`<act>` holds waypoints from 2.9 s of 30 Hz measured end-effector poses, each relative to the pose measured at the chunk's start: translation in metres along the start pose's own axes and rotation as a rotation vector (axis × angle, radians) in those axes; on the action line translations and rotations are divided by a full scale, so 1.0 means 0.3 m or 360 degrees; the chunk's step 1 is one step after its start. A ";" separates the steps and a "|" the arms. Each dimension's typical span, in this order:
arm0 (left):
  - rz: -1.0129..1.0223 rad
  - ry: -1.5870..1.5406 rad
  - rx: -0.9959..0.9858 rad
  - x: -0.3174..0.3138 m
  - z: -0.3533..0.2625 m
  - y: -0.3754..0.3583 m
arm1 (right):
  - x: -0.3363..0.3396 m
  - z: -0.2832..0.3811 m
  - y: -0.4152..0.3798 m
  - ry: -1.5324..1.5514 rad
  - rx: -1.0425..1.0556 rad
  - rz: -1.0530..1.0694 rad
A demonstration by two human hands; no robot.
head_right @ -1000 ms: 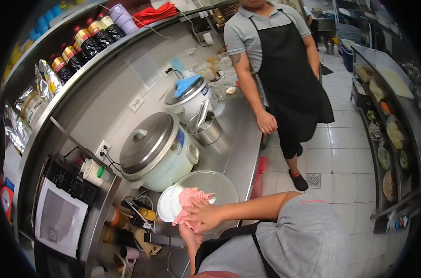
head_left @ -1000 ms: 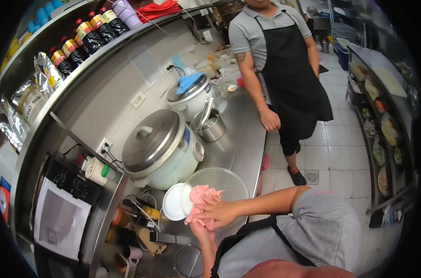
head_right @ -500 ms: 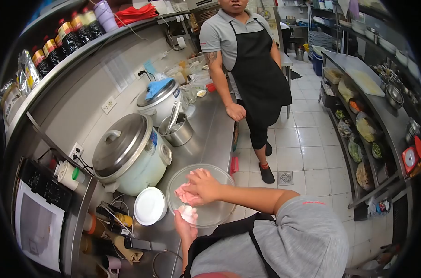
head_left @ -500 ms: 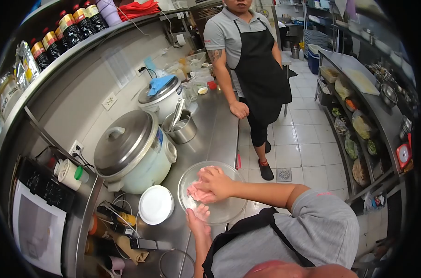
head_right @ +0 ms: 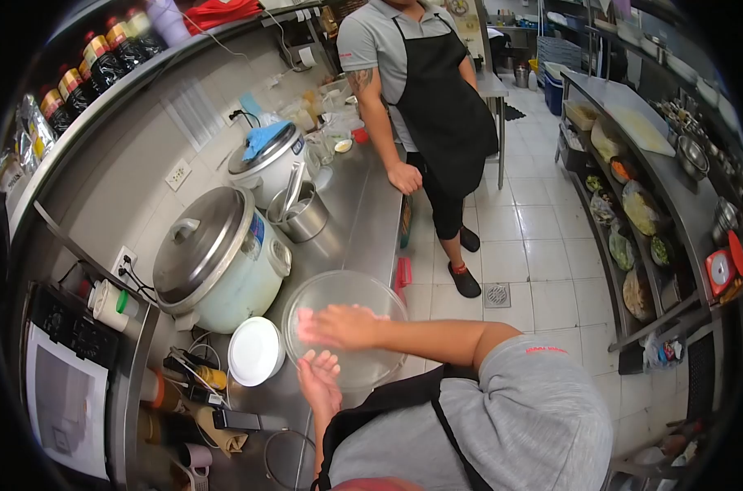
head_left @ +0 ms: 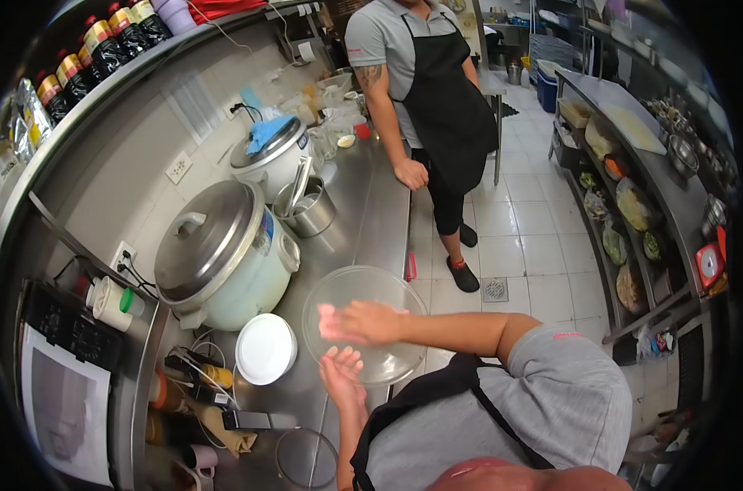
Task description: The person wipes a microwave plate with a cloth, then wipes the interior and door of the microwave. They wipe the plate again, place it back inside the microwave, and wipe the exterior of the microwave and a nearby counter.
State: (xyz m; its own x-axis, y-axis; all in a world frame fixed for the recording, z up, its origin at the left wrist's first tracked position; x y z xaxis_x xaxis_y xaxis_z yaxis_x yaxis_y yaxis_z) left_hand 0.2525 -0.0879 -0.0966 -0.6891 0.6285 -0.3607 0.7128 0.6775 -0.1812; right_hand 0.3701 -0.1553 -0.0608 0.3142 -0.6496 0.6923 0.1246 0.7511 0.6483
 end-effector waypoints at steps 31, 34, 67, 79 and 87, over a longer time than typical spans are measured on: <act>-0.0215 -0.0170 0.0021 0.122 -0.036 0.003 | 0.005 0.179 -0.102 0.0084 -0.0057 -0.0001; -0.0212 -0.0168 -0.0023 0.133 -0.038 -0.006 | 0.034 -0.004 -0.119 -0.0118 -0.0287 -0.0035; -0.0382 -0.0313 0.0341 0.204 0.279 0.124 | -0.063 -0.255 -0.271 -0.0382 -0.0724 0.0497; -0.0636 -0.0442 0.0430 0.217 0.373 0.162 | -0.135 -0.284 -0.165 -0.0338 -0.0411 0.0533; -0.0746 -0.0353 0.0393 0.214 0.352 0.128 | -0.269 -0.232 -0.106 -0.0274 -0.0273 0.0671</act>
State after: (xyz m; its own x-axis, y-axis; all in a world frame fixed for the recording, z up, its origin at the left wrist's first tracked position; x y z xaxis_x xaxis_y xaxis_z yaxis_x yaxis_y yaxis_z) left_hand 0.2494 -0.0618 -0.2234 -0.9139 0.1691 -0.3690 0.3654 0.7384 -0.5668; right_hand 0.4062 -0.1185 -0.1593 0.2122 -0.2837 0.9352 0.1776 0.9522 0.2485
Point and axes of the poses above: each hand's wrist, its own y-axis towards the middle knuckle, its own x-axis out of the back of the hand, z = x × y, the point moved 5 cm from there along y, towards the middle knuckle, and after that the axes turned 9 degrees about y, right-handed, at the moved point
